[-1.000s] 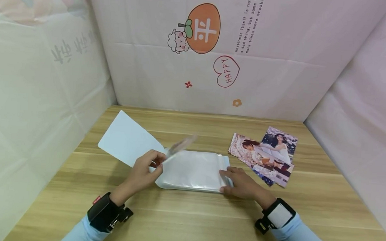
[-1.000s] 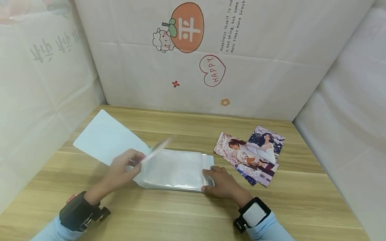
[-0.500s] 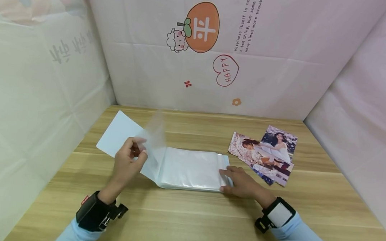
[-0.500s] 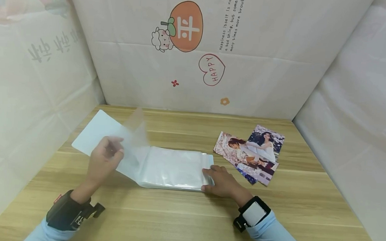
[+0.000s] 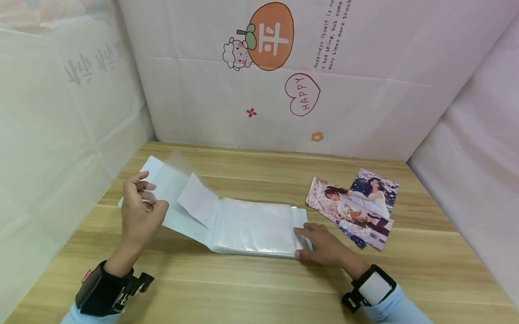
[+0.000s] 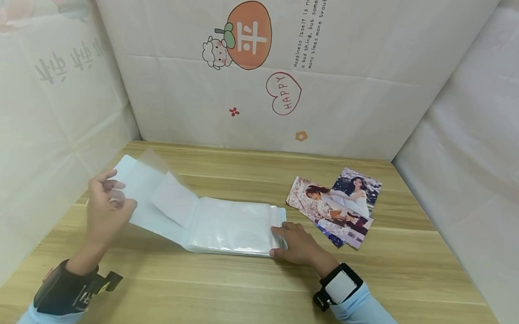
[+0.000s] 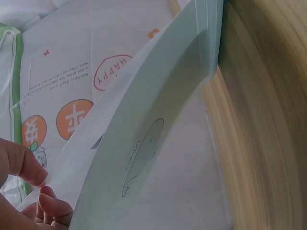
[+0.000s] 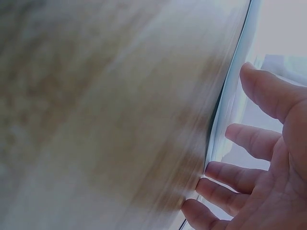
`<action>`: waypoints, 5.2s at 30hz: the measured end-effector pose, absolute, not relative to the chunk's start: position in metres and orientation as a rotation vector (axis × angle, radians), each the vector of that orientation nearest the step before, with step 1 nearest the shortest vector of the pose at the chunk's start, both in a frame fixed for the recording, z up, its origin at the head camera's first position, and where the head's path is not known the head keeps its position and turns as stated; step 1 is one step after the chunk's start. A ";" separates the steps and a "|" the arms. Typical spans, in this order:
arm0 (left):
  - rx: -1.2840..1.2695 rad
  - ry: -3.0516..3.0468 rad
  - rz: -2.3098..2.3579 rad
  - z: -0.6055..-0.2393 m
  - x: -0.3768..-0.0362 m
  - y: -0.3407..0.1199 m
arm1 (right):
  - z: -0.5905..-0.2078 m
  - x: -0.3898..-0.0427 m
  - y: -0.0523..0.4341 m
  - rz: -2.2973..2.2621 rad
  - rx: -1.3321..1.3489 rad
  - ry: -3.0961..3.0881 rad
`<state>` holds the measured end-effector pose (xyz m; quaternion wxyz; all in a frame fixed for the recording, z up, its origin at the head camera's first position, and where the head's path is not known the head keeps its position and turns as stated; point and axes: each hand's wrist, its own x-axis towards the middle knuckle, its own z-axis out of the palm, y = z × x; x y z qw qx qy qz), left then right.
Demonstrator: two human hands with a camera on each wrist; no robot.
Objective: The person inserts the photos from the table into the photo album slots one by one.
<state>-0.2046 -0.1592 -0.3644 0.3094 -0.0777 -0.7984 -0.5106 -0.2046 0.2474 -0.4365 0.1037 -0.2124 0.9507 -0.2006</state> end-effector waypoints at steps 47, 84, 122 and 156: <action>-0.163 -3.312 -0.591 -0.410 -0.226 -0.219 | -0.434 -0.203 0.243 -0.580 -0.615 2.816; -0.209 -3.270 -0.622 -0.413 -0.219 -0.220 | -0.433 -0.223 0.359 -0.506 0.211 2.995; -0.235 -3.309 -0.637 -0.410 -0.223 -0.214 | -0.416 -0.218 0.387 -1.726 0.573 2.277; -0.234 -3.321 -0.592 -0.408 -0.220 -0.210 | -0.402 -0.211 0.276 -2.127 0.241 2.169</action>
